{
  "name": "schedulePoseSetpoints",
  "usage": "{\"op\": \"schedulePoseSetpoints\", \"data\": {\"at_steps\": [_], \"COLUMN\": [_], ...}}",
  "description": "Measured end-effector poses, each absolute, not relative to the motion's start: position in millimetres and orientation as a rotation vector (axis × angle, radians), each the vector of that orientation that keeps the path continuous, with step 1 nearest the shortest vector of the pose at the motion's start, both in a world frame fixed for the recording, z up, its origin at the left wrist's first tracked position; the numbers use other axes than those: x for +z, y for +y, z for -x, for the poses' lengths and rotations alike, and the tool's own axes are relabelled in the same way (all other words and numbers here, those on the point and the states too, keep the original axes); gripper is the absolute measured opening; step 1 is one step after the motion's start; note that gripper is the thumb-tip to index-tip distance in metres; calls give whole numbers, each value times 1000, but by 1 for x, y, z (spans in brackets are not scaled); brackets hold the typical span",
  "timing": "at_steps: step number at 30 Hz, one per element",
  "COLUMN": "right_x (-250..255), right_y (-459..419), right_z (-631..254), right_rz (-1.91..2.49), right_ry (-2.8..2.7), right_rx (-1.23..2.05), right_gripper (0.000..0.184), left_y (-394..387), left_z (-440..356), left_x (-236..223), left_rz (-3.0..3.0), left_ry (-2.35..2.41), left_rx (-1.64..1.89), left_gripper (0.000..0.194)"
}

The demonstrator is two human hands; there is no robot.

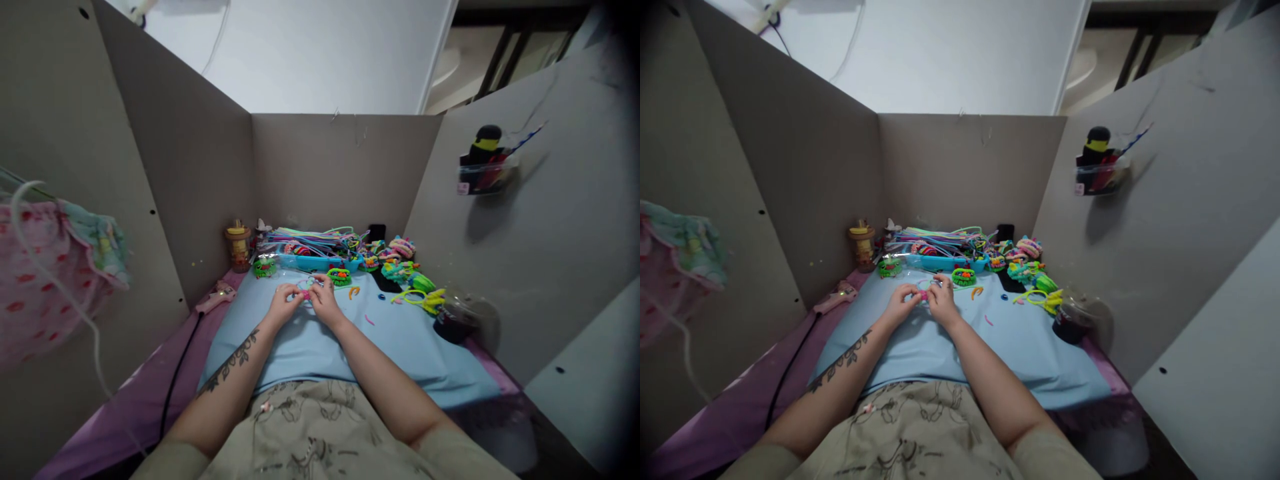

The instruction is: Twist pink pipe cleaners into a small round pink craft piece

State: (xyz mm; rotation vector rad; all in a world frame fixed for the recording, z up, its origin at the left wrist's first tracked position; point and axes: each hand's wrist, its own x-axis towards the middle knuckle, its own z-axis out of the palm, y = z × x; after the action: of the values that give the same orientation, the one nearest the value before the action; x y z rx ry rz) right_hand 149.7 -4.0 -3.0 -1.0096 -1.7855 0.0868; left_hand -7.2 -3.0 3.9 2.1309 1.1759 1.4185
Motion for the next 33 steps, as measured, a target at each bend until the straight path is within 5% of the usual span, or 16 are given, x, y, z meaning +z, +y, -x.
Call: {"op": "schedulePoseSetpoints", "data": {"at_steps": [33], "right_x": [-10], "right_y": [1], "right_z": [-148], "right_rz": [1093], "right_ry": [-1609], "right_rx": [354], "right_gripper": [9], "left_y": [2], "left_z": [6], "left_x": [-1], "left_rz": [-1983], "left_ry": [1266], "left_rx": [1514], "left_gripper": [19]}}
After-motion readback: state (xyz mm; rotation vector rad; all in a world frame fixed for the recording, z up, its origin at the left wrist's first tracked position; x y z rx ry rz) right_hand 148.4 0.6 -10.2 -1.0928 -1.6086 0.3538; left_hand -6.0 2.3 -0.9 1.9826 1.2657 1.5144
